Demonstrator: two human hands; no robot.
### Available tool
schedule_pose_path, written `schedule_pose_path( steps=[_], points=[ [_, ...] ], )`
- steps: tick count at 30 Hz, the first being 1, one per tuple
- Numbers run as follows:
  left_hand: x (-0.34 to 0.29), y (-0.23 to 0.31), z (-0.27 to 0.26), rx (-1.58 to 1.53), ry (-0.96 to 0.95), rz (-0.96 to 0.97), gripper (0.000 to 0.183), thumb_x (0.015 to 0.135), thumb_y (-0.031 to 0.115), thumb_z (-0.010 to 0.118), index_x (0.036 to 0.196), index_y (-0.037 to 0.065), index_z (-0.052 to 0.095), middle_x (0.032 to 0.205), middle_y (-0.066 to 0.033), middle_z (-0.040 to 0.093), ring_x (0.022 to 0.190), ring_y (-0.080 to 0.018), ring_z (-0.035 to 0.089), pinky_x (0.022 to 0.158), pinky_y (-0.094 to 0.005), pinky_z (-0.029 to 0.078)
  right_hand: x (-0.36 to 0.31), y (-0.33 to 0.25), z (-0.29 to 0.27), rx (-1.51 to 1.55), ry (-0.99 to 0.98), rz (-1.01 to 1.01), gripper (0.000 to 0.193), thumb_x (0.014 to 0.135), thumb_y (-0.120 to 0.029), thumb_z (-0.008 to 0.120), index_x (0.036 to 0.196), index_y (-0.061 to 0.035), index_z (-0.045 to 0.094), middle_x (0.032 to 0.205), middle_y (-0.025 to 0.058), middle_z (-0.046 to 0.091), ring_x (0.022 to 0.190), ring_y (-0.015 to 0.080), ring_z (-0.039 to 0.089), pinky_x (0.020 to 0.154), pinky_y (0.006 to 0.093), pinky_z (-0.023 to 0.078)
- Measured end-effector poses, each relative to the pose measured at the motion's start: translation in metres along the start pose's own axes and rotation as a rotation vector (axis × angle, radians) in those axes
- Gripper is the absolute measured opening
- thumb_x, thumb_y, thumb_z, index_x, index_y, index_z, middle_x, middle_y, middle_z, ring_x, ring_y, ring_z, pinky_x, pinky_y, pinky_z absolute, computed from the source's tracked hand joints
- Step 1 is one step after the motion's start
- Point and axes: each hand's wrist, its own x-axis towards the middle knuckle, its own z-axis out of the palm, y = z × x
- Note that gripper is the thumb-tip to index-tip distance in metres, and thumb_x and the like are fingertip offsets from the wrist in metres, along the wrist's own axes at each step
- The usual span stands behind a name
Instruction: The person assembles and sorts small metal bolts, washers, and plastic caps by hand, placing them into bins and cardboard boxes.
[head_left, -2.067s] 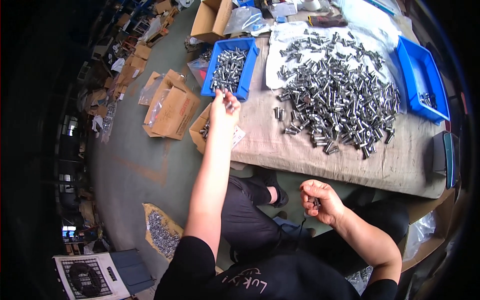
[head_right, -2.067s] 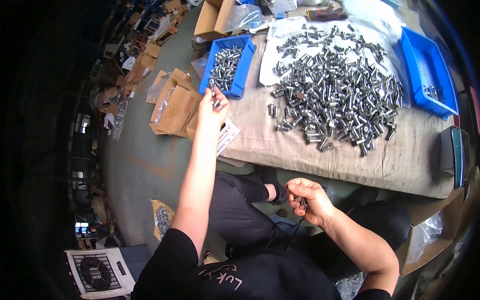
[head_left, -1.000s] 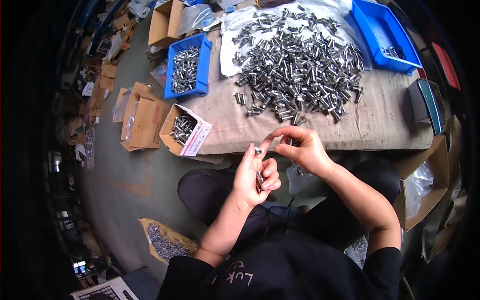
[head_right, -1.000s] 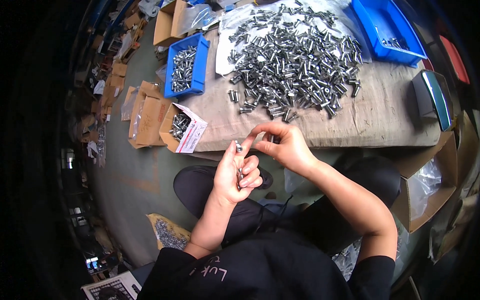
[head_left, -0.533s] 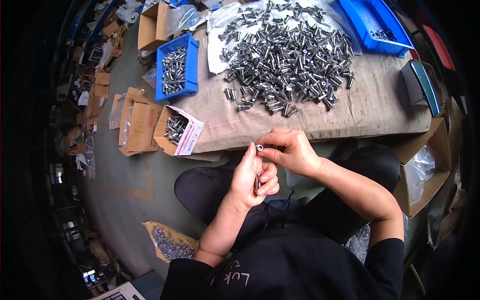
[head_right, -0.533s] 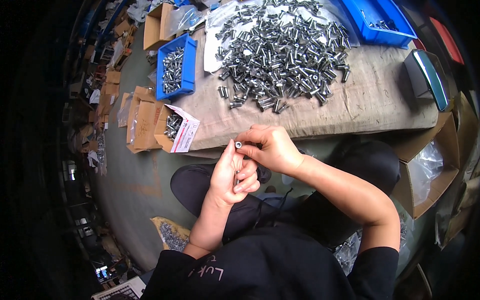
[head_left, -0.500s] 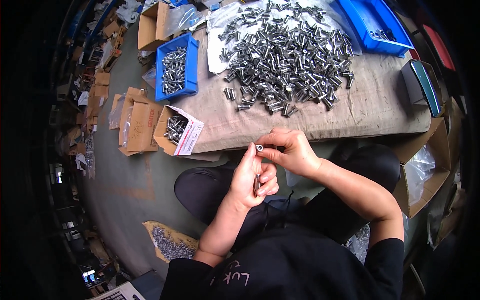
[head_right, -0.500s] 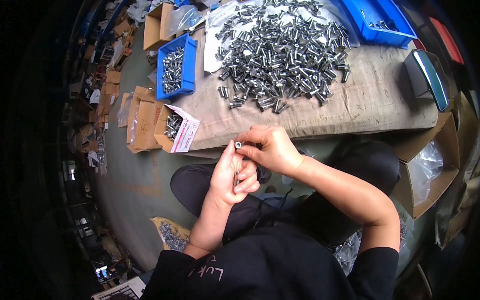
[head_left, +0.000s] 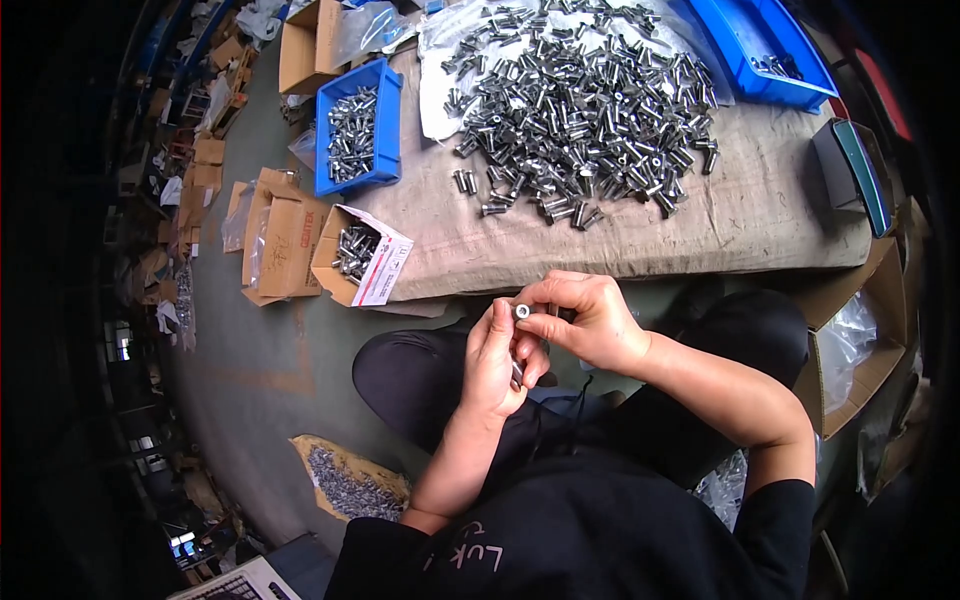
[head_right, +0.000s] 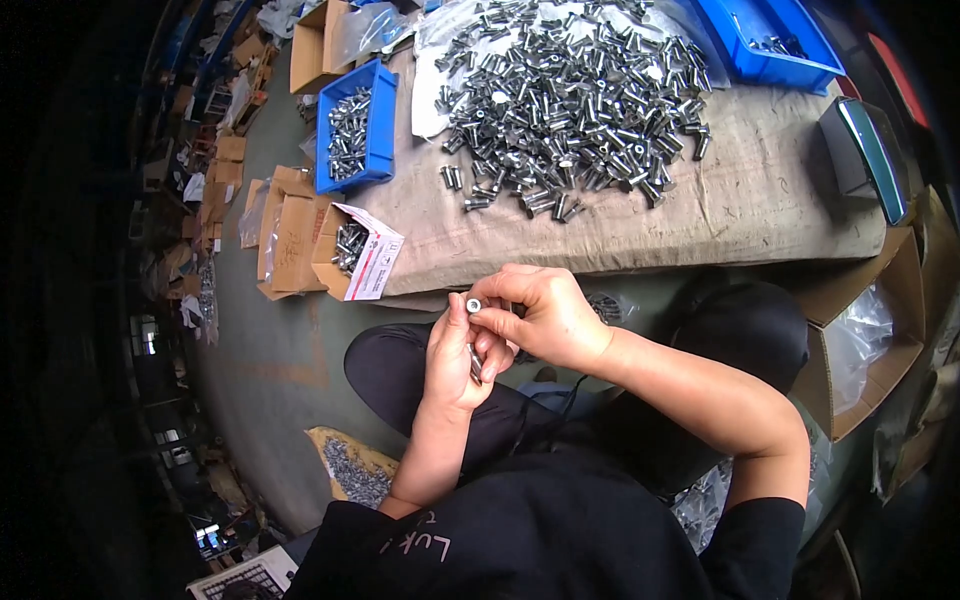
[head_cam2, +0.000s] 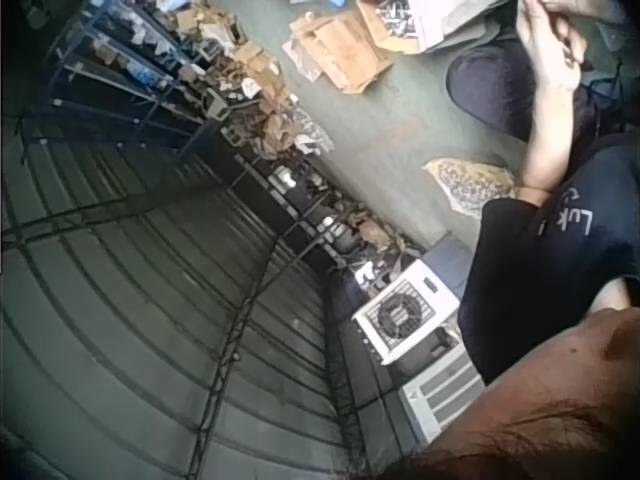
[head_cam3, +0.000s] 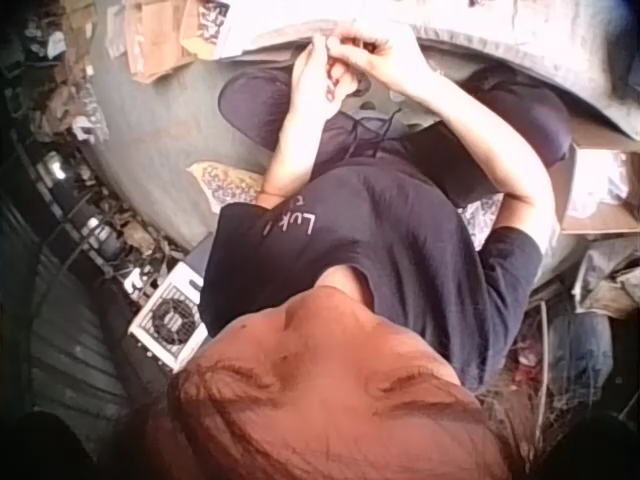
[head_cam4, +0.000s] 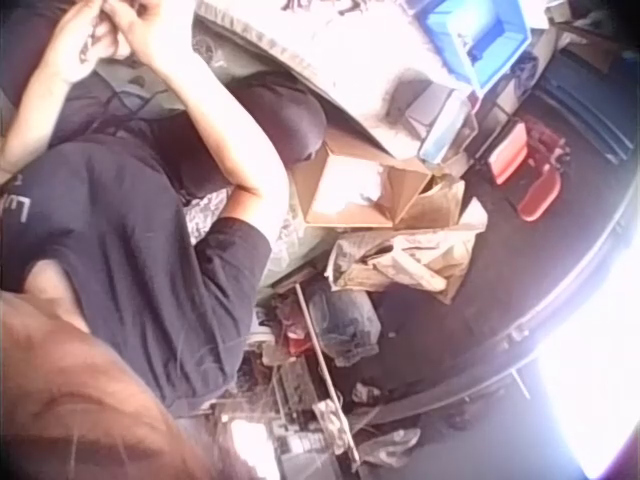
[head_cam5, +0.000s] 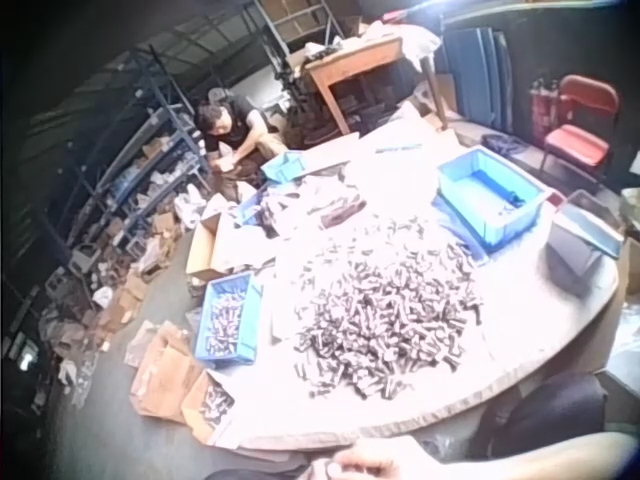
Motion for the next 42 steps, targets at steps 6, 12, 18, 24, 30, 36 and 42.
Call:
schedule_pose_path(
  steps=[6, 12, 18, 24, 30, 36, 42],
  points=[
    [0.002, -0.001, 0.004, -0.09, 0.08, -0.048, 0.033, 0.091, 0.036, 0.039, 0.085, 0.006, 0.05, 0.064, -0.0018, 0.047, 0.045, -0.0106, 0.043, 0.038, -0.0217, 0.033, -0.002, -0.001, 0.0, 0.034, 0.005, 0.049, 0.015, 0.076, -0.008, 0.065, 0.089, -0.0025, 0.063, 0.068, 0.0038, 0.057, 0.059, 0.0087, 0.052, 0.053, 0.0227, 0.043],
    [0.005, -0.013, -0.037, -0.523, 0.298, -0.279, 0.017, 0.087, 0.015, 0.047, 0.093, 0.003, 0.055, 0.087, -0.0114, 0.059, 0.074, -0.0203, 0.054, 0.062, -0.0308, 0.044, 0.004, 0.002, -0.005, 0.602, -0.039, 0.574, 0.012, 0.078, -0.008, 0.062, 0.089, -0.0026, 0.061, 0.064, -0.0009, 0.054, 0.048, 0.0042, 0.045, 0.041, 0.0183, 0.034],
    [-0.004, -0.008, -0.033, -0.426, 0.143, -0.153, 0.019, 0.09, 0.023, 0.044, 0.095, 0.007, 0.052, 0.076, -0.0089, 0.054, 0.057, -0.014, 0.045, 0.049, -0.0242, 0.036, 0.005, 0.025, -0.018, 1.325, -0.157, 0.667, 0.017, 0.077, -0.019, 0.054, 0.083, -0.0034, 0.052, 0.078, 0.0104, 0.052, 0.056, 0.0165, 0.051, 0.035, 0.0222, 0.034],
    [-0.01, 0.005, -0.014, -0.172, 0.048, -0.033, 0.031, 0.091, 0.04, 0.037, 0.09, 0.011, 0.048, 0.058, -0.0005, 0.04, 0.038, -0.0087, 0.031, 0.036, -0.0211, 0.024, 0.004, 0.02, -0.016, 1.025, -0.196, 0.667, 0.012, 0.077, -0.011, 0.058, 0.085, -0.0025, 0.055, 0.072, 0.0081, 0.053, 0.055, 0.0158, 0.052, 0.037, 0.0217, 0.034],
    [-0.014, 0.002, -0.012, -0.163, 0.027, -0.08, 0.034, 0.091, 0.042, 0.035, 0.088, 0.011, 0.047, 0.054, -0.0003, 0.038, 0.034, -0.0081, 0.028, 0.033, -0.0211, 0.022, 0.002, 0.01, -0.001, 0.412, -0.227, 0.235, 0.009, 0.073, 0.0, 0.062, 0.082, -0.0019, 0.06, 0.073, 0.0004, 0.057, 0.068, 0.0056, 0.053, 0.062, 0.0204, 0.044],
    [-0.011, -0.009, -0.001, 0.065, 0.203, 0.024, 0.033, 0.093, 0.04, 0.032, 0.092, 0.01, 0.047, 0.054, 0.0003, 0.038, 0.035, -0.0081, 0.03, 0.032, -0.0204, 0.024, -0.003, 0.01, 0.008, 0.08, -0.077, -0.011, 0.015, 0.072, -0.003, 0.064, 0.087, -0.0029, 0.062, 0.08, 0.0033, 0.061, 0.073, 0.0099, 0.057, 0.067, 0.0248, 0.046],
    [-0.008, -0.005, 0.008, -0.094, 0.083, -0.017, 0.025, 0.093, 0.028, 0.035, 0.102, 0.007, 0.046, 0.068, -0.0035, 0.047, 0.051, -0.0117, 0.044, 0.046, -0.0236, 0.037, 0.003, 0.005, -0.003, 0.49, -0.036, 0.445, 0.013, 0.075, -0.008, 0.065, 0.086, -0.0006, 0.062, 0.072, 0.0033, 0.06, 0.059, 0.0081, 0.054, 0.053, 0.0219, 0.043]
  ],
)
